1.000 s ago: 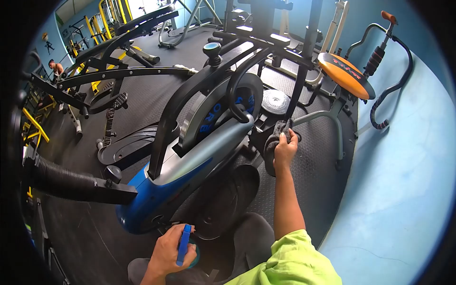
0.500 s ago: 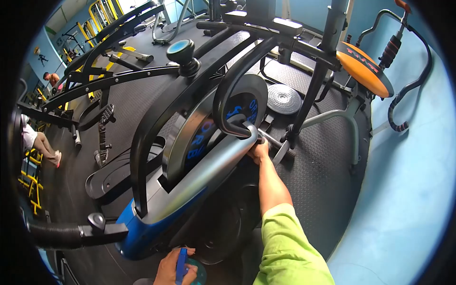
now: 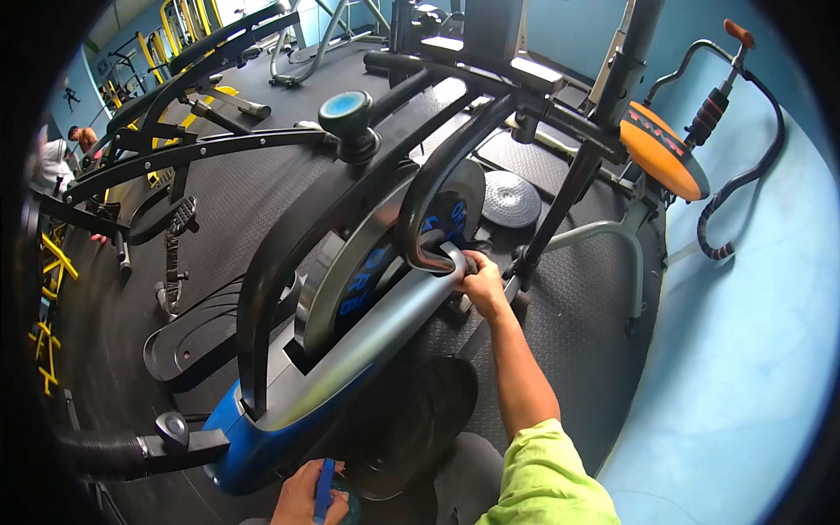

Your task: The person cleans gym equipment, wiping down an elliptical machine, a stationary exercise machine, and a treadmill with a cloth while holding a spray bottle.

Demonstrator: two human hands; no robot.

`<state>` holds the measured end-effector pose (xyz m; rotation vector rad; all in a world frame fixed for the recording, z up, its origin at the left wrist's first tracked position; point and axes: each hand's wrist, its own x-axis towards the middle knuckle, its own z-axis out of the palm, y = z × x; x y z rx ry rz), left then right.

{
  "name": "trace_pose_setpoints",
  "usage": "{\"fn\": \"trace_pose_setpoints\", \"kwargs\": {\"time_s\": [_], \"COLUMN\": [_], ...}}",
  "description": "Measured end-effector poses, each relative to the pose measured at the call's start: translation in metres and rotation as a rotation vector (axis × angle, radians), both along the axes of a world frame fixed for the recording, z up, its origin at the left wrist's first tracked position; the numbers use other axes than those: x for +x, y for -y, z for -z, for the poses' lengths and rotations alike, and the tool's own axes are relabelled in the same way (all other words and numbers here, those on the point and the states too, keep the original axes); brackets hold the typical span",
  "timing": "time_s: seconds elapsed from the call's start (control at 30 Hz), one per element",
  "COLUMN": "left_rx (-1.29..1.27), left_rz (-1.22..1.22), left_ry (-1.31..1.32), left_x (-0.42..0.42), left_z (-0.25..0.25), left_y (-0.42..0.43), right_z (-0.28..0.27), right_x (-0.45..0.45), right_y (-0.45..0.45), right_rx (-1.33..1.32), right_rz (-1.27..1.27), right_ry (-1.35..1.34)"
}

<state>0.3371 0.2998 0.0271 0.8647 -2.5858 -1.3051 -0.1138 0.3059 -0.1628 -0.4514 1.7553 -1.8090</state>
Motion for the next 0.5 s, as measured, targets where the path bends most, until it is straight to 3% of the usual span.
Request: {"fn": "trace_pose_setpoints", "kwargs": {"time_s": [0.1, 0.2, 0.23, 0.3, 0.43, 0.5], "left_rx": [0.037, -0.093, -0.095, -0.068, -0.105, -0.133], "left_rz": [-0.011, 0.024, 0.029, 0.041, 0.053, 0.060], "left_ry": [-0.010, -0.108, -0.124, -0.111, -0.133, -0.183], "left_x": [0.006, 0.016, 0.019, 0.022, 0.032, 0.038], "left_z": [-0.003, -0.003, -0.005, -0.010, -0.017, -0.014], "left_y": [0.000, -0.001, -0.003, -0.007, -0.015, -0.018], "right_z": [-0.058, -0.136, -0.148, -0.142, -0.145, -0.166], "right_x": [0.011, 0.061, 0.076, 0.090, 0.132, 0.130], "right_y": [-0.032, -0.053, -0.047, -0.025, 0.018, 0.038], "right_rx": [-0.058, -0.617, -0.579, -0.174, -0.298, -0.421], "right_rz": [0.058, -0.052, -0.053, 0.014, 0.114, 0.333], "right_ry": [-0.046, 0.011, -0.136, -0.890, -0.826, -1.039]}}
